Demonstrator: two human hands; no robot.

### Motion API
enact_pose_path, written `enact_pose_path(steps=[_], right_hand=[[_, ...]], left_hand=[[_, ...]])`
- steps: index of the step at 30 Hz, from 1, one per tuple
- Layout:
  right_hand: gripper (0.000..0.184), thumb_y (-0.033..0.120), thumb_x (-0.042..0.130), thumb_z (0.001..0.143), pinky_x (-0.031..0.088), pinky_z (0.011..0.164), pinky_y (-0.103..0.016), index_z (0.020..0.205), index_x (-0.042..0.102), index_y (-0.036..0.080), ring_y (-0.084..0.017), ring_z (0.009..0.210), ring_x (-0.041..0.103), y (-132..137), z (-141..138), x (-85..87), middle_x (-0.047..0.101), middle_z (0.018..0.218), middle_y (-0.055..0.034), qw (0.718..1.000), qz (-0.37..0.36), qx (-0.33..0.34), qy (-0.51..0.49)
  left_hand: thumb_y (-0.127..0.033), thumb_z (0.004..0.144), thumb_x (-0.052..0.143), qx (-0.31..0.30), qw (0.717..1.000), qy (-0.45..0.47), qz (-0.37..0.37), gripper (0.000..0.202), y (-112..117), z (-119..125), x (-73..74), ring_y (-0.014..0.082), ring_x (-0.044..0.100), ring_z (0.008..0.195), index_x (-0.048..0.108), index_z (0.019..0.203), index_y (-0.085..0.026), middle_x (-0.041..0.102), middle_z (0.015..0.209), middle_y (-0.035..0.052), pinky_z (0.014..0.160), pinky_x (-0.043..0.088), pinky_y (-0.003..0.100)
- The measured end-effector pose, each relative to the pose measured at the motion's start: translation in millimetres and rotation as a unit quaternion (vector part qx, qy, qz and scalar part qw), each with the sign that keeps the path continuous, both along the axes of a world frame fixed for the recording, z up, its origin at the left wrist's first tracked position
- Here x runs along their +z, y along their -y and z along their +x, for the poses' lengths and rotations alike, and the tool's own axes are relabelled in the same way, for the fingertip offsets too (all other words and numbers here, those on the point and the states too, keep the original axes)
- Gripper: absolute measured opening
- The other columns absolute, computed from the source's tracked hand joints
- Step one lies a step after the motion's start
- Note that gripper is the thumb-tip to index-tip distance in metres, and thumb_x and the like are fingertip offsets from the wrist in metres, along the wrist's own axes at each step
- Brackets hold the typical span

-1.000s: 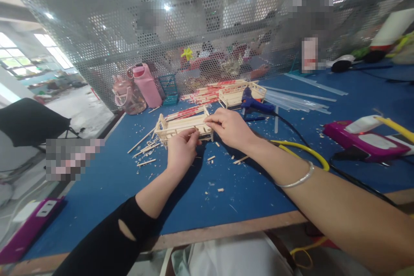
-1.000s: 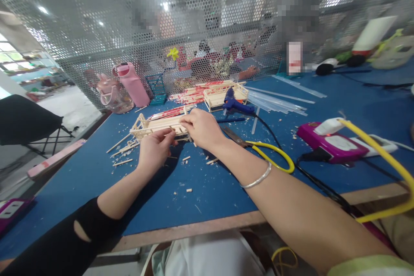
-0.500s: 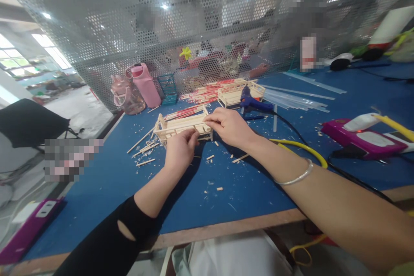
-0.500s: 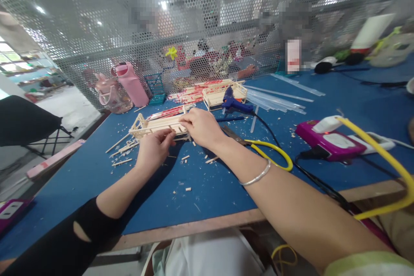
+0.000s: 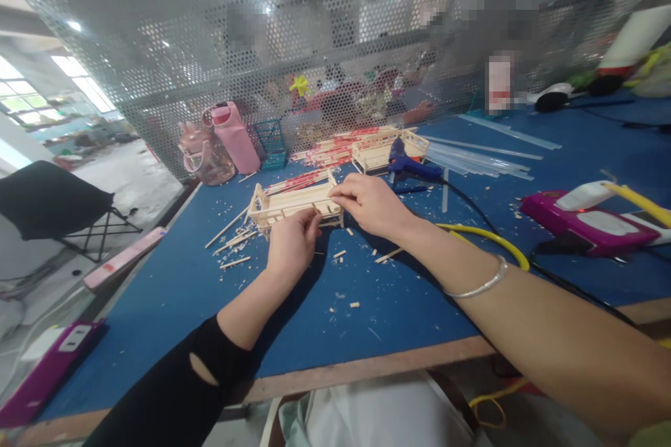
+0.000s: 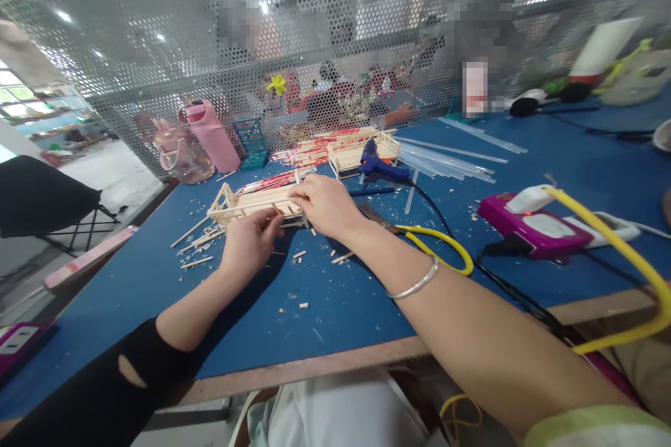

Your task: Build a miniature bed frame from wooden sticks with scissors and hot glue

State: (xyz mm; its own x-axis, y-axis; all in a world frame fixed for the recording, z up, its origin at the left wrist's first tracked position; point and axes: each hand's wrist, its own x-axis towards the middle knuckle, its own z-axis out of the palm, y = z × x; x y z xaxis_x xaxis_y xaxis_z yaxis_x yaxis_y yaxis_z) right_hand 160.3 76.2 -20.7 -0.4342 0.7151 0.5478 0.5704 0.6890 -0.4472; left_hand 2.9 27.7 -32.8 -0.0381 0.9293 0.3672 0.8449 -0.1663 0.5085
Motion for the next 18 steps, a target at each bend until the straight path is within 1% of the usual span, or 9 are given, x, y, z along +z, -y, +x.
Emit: enact_pose_path(steps=[3, 6, 9, 11, 13, 16, 18], right_hand=[[0.020, 0.015, 0.054, 0.086, 0.044, 0.076, -0.029, 0.091, 0.073, 0.012, -0.018, 0.082, 0.060, -0.6, 0.0, 0.4, 0.066, 0.086, -0.0096, 1.000, 0.001, 0.001, -0.002], [0.020, 0.016, 0.054, 0.085, 0.044, 0.077, -0.029, 0.088, 0.073, 0.013, -0.018, 0.082, 0.061, -1.7, -0.3, -0.3, 0.067, 0.085, -0.0088, 1.000, 0.004, 0.000, -0.005], [0.020, 0.016, 0.054, 0.085, 0.045, 0.076, -0.030, 0.089, 0.073, 0.013, -0.019, 0.081, 0.061, -2.9, -0.2, -2.0, 0.067, 0.084, -0.0088, 1.000, 0.006, -0.002, -0.008], [0.021, 0.016, 0.053, 0.085, 0.045, 0.076, -0.030, 0.091, 0.073, 0.013, -0.019, 0.081, 0.061, -3.9, 0.1, -3.8, 0.067, 0.085, -0.0092, 1.000, 0.010, 0.000, -0.012], [0.022, 0.016, 0.052, 0.085, 0.045, 0.077, -0.030, 0.092, 0.073, 0.014, -0.019, 0.082, 0.061, -5.2, 0.8, -5.8, 0.067, 0.085, -0.0090, 1.000, 0.018, 0.008, -0.017], [0.022, 0.017, 0.052, 0.085, 0.045, 0.078, -0.030, 0.091, 0.073, 0.017, -0.019, 0.083, 0.061, -7.0, 1.8, -7.9, 0.068, 0.086, -0.0078, 0.999, 0.027, 0.017, -0.026], [0.022, 0.017, 0.052, 0.085, 0.045, 0.077, -0.030, 0.091, 0.073, 0.016, -0.018, 0.083, 0.061, -7.4, 2.0, -8.5, 0.068, 0.086, -0.0077, 0.999, 0.026, 0.017, -0.032]], left_hand=[[-0.031, 0.082, 0.049, 0.005, 1.000, 0.024, -0.005, 0.024, -1.8, -0.6, -0.1, 0.0160, 0.060, 0.054, 0.069, 0.076, -0.019, 0.068, 0.060, 0.0021, 0.055, 0.040, 0.024], [-0.034, 0.081, 0.051, 0.019, 0.995, 0.089, -0.036, 0.026, -2.8, -0.2, -0.9, 0.0138, 0.055, 0.045, 0.070, 0.081, -0.017, 0.068, 0.061, 0.0008, 0.049, 0.040, 0.023], [-0.034, 0.079, 0.055, 0.026, 0.991, 0.117, -0.054, 0.025, -1.8, 0.9, -1.3, 0.0115, 0.050, 0.039, 0.071, 0.086, -0.016, 0.069, 0.061, -0.0001, 0.044, 0.039, 0.023], [-0.032, 0.077, 0.057, 0.030, 0.991, 0.119, -0.055, 0.025, -0.8, 1.7, -0.9, 0.0107, 0.049, 0.038, 0.071, 0.091, -0.017, 0.069, 0.061, -0.0003, 0.044, 0.039, 0.022], [-0.033, 0.079, 0.056, 0.031, 0.991, 0.119, -0.053, 0.025, -0.5, 1.9, -0.1, 0.0106, 0.049, 0.038, 0.070, 0.091, -0.017, 0.069, 0.062, 0.0000, 0.044, 0.038, 0.022], [-0.037, 0.083, 0.050, 0.019, 0.995, 0.094, -0.036, 0.028, -2.0, 0.9, 0.7, 0.0119, 0.053, 0.043, 0.070, 0.081, -0.017, 0.069, 0.063, 0.0011, 0.046, 0.039, 0.022], [-0.037, 0.083, 0.050, 0.012, 0.997, 0.068, -0.024, 0.029, -3.6, -0.5, 0.3, 0.0132, 0.056, 0.047, 0.070, 0.078, -0.017, 0.069, 0.063, 0.0013, 0.048, 0.040, 0.022]])
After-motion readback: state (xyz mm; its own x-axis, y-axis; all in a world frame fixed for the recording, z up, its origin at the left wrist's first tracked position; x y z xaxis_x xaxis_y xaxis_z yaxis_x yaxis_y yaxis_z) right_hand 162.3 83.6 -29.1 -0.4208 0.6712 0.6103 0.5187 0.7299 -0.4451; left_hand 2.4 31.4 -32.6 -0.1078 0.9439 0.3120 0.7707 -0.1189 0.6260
